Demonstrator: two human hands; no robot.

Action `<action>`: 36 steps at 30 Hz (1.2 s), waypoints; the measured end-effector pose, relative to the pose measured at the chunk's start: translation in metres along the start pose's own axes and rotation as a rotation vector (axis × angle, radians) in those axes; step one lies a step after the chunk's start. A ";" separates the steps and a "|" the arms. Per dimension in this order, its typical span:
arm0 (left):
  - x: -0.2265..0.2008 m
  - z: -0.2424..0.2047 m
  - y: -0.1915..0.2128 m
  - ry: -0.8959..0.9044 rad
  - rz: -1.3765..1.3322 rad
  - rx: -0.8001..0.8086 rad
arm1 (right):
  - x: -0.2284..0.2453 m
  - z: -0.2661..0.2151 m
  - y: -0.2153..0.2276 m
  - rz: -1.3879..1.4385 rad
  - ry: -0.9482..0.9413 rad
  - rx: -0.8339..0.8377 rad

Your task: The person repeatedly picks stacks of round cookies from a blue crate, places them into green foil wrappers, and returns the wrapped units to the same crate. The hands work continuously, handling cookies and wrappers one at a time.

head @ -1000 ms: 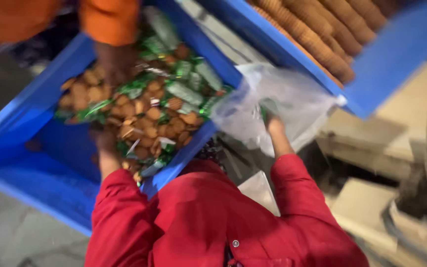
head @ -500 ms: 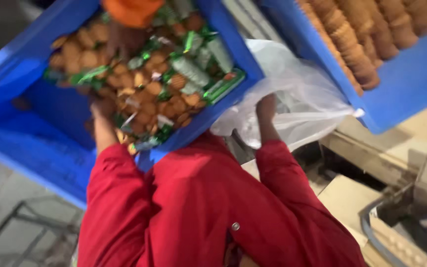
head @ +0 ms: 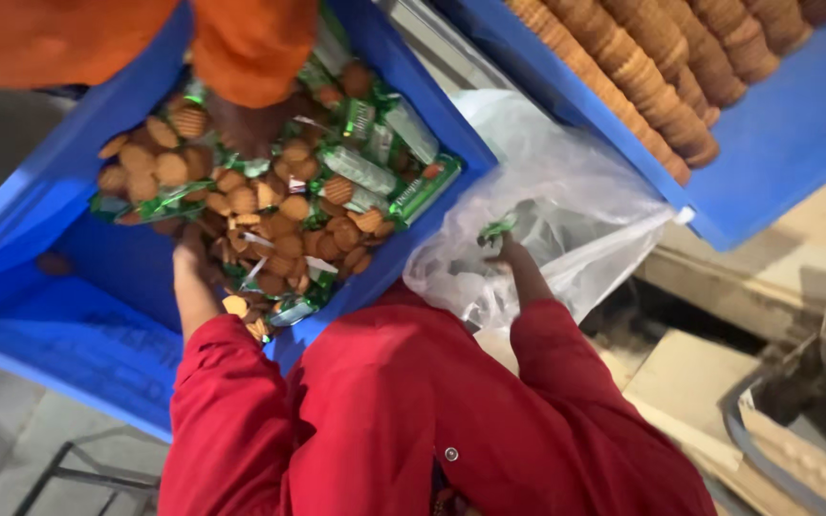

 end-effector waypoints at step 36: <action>-0.067 -0.339 -0.072 -0.938 -0.510 0.853 | 0.364 -0.337 -0.091 0.615 0.572 1.629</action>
Point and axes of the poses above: each hand's wrist, its own z-axis towards the middle knuckle, its own y-axis out of the back of the hand, x = y × z, the point moved 8 cm from there along z, towards the middle knuckle, and after that the axes turned 9 degrees about -y, right-handed, at the moved point
